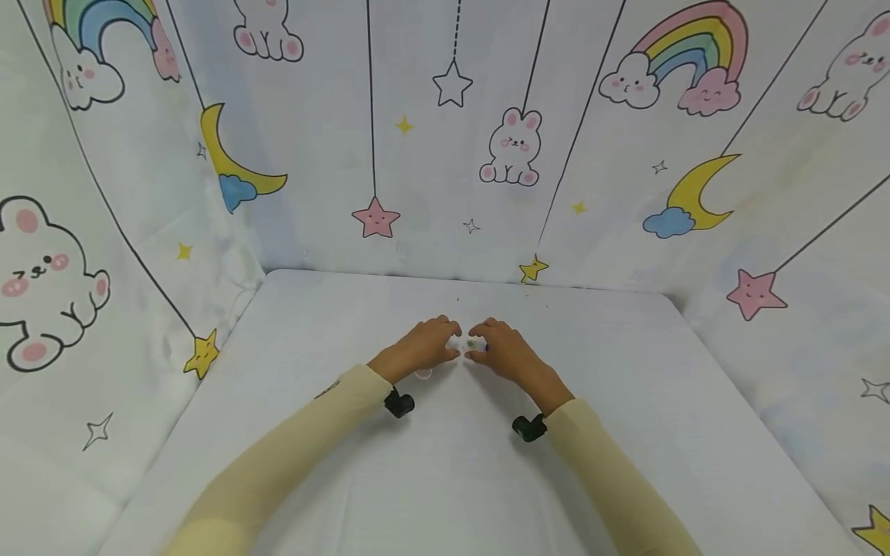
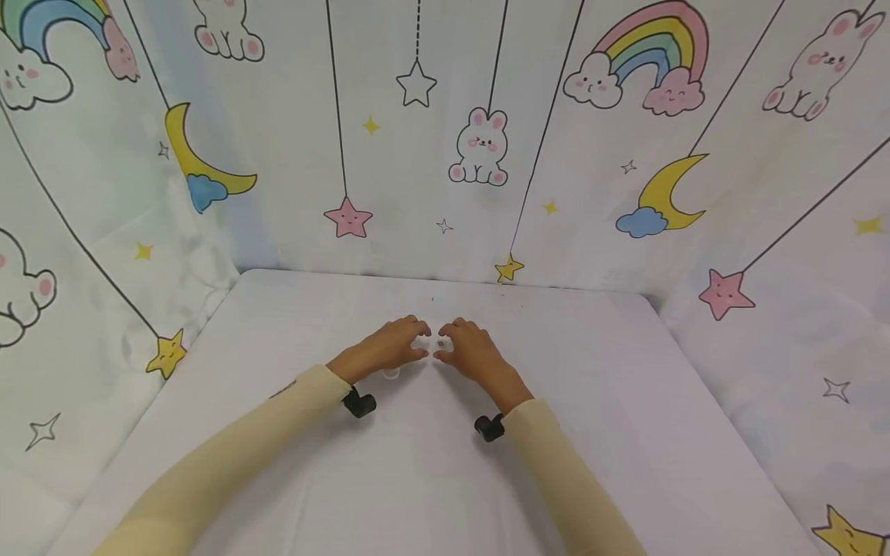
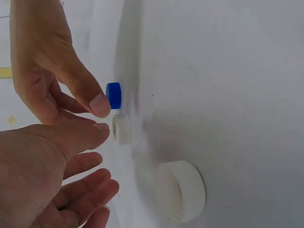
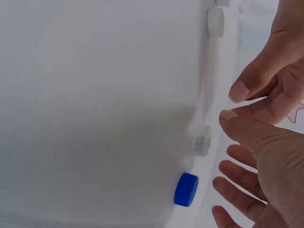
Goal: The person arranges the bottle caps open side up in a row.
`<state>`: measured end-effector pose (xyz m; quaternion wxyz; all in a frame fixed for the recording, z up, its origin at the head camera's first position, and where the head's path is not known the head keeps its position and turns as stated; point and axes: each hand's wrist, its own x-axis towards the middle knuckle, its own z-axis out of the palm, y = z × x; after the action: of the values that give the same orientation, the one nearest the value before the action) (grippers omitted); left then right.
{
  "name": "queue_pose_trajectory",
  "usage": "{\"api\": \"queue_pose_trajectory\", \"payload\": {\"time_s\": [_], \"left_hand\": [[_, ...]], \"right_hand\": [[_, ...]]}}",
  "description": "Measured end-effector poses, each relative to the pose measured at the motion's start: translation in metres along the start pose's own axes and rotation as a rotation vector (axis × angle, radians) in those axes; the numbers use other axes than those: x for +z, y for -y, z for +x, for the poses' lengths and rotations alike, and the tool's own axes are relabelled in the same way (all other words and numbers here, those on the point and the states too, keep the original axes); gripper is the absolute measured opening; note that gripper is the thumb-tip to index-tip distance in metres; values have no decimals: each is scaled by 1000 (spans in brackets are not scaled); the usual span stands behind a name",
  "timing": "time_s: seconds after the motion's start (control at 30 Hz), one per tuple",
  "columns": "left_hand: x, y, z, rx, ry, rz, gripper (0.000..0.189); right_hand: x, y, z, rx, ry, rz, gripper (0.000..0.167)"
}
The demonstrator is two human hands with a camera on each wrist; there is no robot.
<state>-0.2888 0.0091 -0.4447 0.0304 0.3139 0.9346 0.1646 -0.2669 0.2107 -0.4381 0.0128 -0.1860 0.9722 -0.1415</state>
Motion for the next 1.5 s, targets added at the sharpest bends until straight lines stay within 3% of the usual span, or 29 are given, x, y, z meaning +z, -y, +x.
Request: {"api": "queue_pose_trajectory", "payload": {"time_s": [0.33, 0.57, 1.5], "left_hand": [[14, 2, 23, -67, 40, 26, 41], [18, -2, 32, -45, 31, 44, 38], [23, -7, 30, -48, 9, 72, 31]], "right_hand": [[6, -12, 6, 13, 5, -19, 45], [11, -20, 8, 11, -8, -26, 39], [19, -22, 12, -15, 7, -25, 31]]}}
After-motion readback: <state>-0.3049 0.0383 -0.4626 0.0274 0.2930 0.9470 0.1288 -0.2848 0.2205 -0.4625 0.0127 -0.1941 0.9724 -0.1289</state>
